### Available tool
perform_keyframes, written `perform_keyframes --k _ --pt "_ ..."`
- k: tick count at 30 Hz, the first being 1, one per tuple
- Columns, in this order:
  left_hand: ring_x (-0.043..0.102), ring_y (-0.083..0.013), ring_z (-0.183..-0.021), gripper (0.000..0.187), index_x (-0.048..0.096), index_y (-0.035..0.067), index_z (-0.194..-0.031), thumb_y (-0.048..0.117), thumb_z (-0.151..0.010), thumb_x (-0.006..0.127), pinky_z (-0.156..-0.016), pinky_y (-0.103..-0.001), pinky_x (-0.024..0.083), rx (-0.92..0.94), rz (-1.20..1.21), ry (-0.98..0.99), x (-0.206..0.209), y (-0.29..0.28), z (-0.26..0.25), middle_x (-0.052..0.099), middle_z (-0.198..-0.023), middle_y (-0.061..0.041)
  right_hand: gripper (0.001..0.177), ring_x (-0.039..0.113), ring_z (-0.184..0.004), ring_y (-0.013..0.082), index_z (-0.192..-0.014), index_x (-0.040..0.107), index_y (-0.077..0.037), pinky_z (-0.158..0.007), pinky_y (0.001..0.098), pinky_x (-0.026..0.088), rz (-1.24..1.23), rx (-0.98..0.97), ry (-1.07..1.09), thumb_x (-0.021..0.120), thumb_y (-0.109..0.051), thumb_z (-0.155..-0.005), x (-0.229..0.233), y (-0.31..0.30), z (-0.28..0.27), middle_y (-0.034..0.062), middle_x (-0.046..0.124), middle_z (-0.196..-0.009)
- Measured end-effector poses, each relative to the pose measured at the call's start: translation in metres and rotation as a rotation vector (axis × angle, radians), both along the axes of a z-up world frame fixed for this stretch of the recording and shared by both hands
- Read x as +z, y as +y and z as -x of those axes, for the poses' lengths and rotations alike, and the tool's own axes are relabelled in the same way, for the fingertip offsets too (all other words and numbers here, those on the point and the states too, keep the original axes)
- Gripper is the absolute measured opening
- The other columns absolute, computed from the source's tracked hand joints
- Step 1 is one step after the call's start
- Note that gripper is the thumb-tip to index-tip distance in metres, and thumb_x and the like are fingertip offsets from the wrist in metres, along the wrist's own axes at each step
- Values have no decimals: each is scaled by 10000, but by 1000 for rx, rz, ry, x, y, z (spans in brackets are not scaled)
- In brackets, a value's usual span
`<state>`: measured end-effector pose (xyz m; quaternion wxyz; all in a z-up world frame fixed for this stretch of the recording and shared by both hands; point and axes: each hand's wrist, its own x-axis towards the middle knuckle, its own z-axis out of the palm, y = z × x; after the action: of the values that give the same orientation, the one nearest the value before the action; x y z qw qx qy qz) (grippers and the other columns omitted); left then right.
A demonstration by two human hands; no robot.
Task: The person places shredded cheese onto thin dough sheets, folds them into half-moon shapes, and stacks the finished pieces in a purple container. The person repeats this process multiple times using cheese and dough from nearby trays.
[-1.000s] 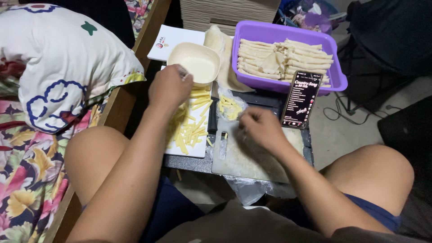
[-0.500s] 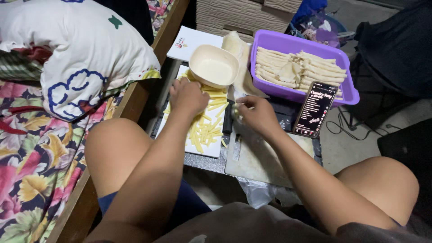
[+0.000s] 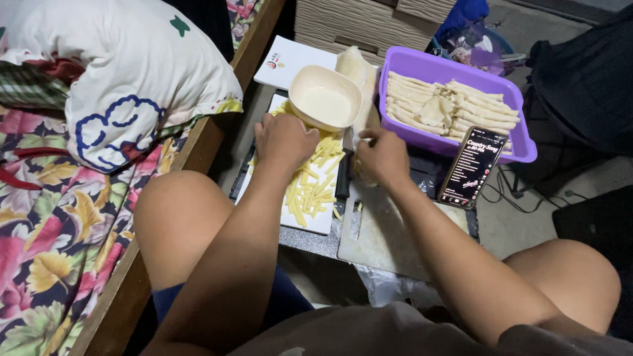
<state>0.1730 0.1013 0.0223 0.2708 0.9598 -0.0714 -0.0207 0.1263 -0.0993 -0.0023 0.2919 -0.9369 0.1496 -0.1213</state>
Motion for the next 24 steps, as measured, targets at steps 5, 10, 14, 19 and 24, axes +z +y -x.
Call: perform_keyframes --k 5,10,14,19,24 --pt "704 -386 -970 476 709 63 -1073 458 -809 729 -856 -490 539 -71 245 2 8 -7 4 735 -1022 -199 286 716 -961 388 -1031 806 -150 -864 477 552 122 -262 44 678 -333 -852 7 -16 2 170 757 -1002" --pt "731 -390 -871 426 768 60 -903 476 -853 689 -790 -477 569 -168 345 -32 24 -32 19 751 -861 -196 289 724 -930 386 -997 821 -159 -844 459 561 28 -357 29 677 -375 -869 5 -23 13 165 760 -963" --pt "698 -424 -853 323 769 97 -894 404 -859 675 -770 -509 549 -211 362 -227 38 -64 -7 738 -836 -207 287 757 -803 332 -1000 806 -130 -743 418 578 -80 -137 -113 687 -349 -858 9 -23 9 153 766 -863" --pt "692 -366 -977 271 776 75 -895 314 -832 665 -878 -460 499 -167 44 -319 43 -118 -80 751 -935 -172 286 744 -682 307 -1014 773 -68 -677 402 566 -186 -24 -203 670 -290 -866 34 -33 -29 172 758 -765" --pt "676 -303 -1139 258 805 112 -989 253 -897 610 -1051 -441 361 -185 -294 -272 26 -170 -148 766 -1084 -135 287 726 -660 277 -1018 780 -62 -665 384 556 -231 -30 -178 691 -283 -859 51 -55 -54 163 754 -755"
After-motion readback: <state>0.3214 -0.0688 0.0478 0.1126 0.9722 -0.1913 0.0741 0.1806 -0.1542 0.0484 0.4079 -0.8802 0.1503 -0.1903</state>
